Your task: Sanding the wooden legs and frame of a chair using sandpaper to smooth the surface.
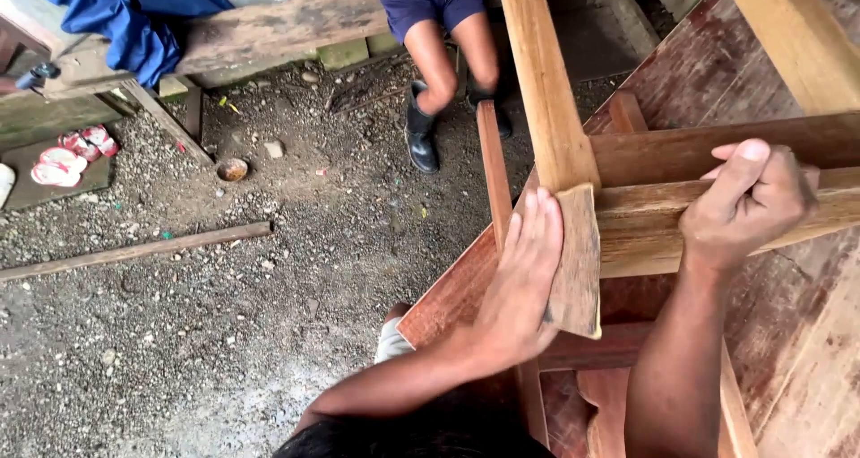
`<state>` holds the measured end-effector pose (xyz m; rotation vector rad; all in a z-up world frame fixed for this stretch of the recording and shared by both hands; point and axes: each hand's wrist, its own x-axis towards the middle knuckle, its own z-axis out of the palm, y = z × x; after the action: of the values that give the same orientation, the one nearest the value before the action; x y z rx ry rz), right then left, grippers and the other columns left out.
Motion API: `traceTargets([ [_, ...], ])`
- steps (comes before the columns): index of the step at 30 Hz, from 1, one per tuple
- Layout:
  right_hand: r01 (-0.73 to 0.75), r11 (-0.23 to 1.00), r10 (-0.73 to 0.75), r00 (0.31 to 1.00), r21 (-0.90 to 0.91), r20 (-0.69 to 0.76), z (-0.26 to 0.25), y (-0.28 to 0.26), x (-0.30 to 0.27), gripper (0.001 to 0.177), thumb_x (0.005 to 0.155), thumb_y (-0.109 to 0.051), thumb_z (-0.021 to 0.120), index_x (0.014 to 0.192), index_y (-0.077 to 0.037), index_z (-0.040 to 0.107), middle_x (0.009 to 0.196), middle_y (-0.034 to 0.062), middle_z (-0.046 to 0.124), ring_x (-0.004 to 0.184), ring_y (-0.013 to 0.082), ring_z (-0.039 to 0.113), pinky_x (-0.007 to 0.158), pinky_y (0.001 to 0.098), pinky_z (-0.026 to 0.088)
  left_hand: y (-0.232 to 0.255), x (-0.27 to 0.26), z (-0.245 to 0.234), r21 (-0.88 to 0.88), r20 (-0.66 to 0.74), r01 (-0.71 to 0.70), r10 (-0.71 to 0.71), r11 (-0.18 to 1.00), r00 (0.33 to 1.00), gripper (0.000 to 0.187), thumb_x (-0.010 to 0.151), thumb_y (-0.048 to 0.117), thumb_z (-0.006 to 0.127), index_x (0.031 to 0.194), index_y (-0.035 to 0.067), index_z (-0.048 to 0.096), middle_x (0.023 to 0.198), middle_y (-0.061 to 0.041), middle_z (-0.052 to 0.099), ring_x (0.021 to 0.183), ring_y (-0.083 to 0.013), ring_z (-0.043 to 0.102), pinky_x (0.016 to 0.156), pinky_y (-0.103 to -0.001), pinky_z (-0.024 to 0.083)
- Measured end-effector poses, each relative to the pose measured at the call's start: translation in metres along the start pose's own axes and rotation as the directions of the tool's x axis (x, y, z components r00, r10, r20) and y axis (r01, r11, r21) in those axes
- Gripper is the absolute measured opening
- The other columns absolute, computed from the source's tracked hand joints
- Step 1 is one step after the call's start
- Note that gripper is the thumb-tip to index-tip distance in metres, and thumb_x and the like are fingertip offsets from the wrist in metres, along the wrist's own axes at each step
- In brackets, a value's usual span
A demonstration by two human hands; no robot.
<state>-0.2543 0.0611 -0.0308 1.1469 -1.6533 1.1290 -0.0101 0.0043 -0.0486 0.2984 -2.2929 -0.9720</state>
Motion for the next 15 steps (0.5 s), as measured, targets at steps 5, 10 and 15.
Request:
traceTargets([
  [5, -0.003, 0.999, 0.003, 1.0, 0.046, 0.01, -0.002, -0.003, 0.001, 0.055, 0.127, -0.013, 0.046, 0.081, 0.007, 0.069, 0.069, 0.0122, 0.067, 0.063, 0.0285, 0.06, 0.078, 0.0434, 0.043, -0.003, 0.011, -0.012, 0.029, 0.026, 0.046, -0.047, 0.999, 0.999, 0.119, 0.058, -0.019, 0.054, 0.16, -0.005, -0.006, 0.171, -0.03, -0.002, 0.162, -0.0463, -0.002, 0.134, -0.059, 0.004],
  [10, -0.005, 1.0, 0.005, 1.0, -0.002, 0.007, 0.0, -0.001, 0.001, 0.056, 0.127, -0.017, 0.046, 0.076, 0.002, 0.06, 0.076, 0.0111, 0.072, 0.065, 0.0284, 0.059, 0.087, 0.046, 0.042, -0.008, 0.006, -0.011, 0.074, 0.057, 0.013, -0.018, 0.997, 0.998, 0.132, 0.059, -0.011, 0.077, 0.16, -0.004, -0.006, 0.172, -0.028, 0.0, 0.162, -0.046, 0.0, 0.134, -0.059, 0.005],
  [15, 0.03, 0.999, -0.03, 1.0, 0.021, 0.004, -0.002, -0.001, 0.003, 0.059, 0.129, -0.019, 0.043, 0.083, 0.007, 0.069, 0.07, 0.0128, 0.068, 0.063, 0.0278, 0.061, 0.078, 0.0428, 0.046, -0.011, 0.031, -0.045, 0.069, 0.078, 0.038, -0.043, 0.997, 0.996, 0.125, 0.056, -0.025, 0.06, 0.164, 0.005, 0.004, 0.174, -0.019, 0.007, 0.164, -0.0374, 0.005, 0.134, -0.055, 0.013],
])
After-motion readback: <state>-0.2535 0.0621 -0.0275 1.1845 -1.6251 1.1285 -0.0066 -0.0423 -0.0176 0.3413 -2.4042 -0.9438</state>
